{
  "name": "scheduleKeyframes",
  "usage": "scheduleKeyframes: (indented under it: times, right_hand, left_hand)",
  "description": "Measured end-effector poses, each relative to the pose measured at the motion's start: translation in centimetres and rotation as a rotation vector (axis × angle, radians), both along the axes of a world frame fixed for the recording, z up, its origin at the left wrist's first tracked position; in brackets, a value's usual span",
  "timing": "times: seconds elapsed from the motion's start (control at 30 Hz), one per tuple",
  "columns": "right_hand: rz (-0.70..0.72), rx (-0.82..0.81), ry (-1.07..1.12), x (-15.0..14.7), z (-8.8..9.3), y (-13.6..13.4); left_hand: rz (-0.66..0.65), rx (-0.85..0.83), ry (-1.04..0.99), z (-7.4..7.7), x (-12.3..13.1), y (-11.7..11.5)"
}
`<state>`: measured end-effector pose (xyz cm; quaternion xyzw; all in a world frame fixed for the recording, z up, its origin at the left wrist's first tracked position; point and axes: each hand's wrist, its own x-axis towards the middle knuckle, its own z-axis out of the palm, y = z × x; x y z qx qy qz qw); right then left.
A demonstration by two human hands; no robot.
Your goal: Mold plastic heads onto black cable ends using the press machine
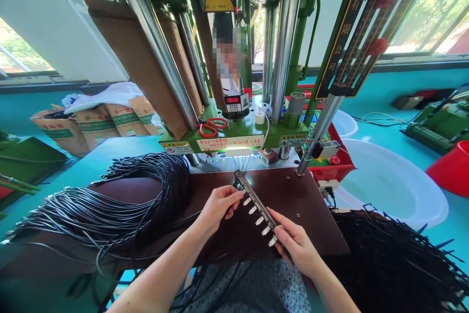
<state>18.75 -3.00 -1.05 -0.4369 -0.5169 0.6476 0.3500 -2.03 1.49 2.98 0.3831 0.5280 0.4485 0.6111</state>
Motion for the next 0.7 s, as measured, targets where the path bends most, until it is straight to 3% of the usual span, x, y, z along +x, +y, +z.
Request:
scheduleKeyframes:
  times: [0.23, 0.37, 0.5, 0.6, 0.7]
  right_hand:
    - [0.125, 0.088, -0.156, -0.5, 0.1, 0.0]
    - [0.045, 0.076, -0.165, -0.9, 0.3, -0.2]
    - [-0.017, 0.027, -0.148, -0.3, 0.7, -0.1]
    - [-0.030, 0.018, -0.193, 0.9, 1.0, 0.8]
    - [-0.012, 0.031, -0.291, 2.1, 1.1, 2.0]
  left_hand:
    - [0.014, 0.003, 0.026, -0.1, 0.0, 0.8]
    - [-0.002, 0.034, 0.076, -0.7, 0.2, 1.6]
    - [-0.118, 0.079, 0.253, -1.0, 0.5, 2.3]
    - [-0.210, 0.241, 0.485, 0.1, 0.4, 2.0]
    - [-0.229, 0.464, 0.793, 2.2, 0.0, 1.3]
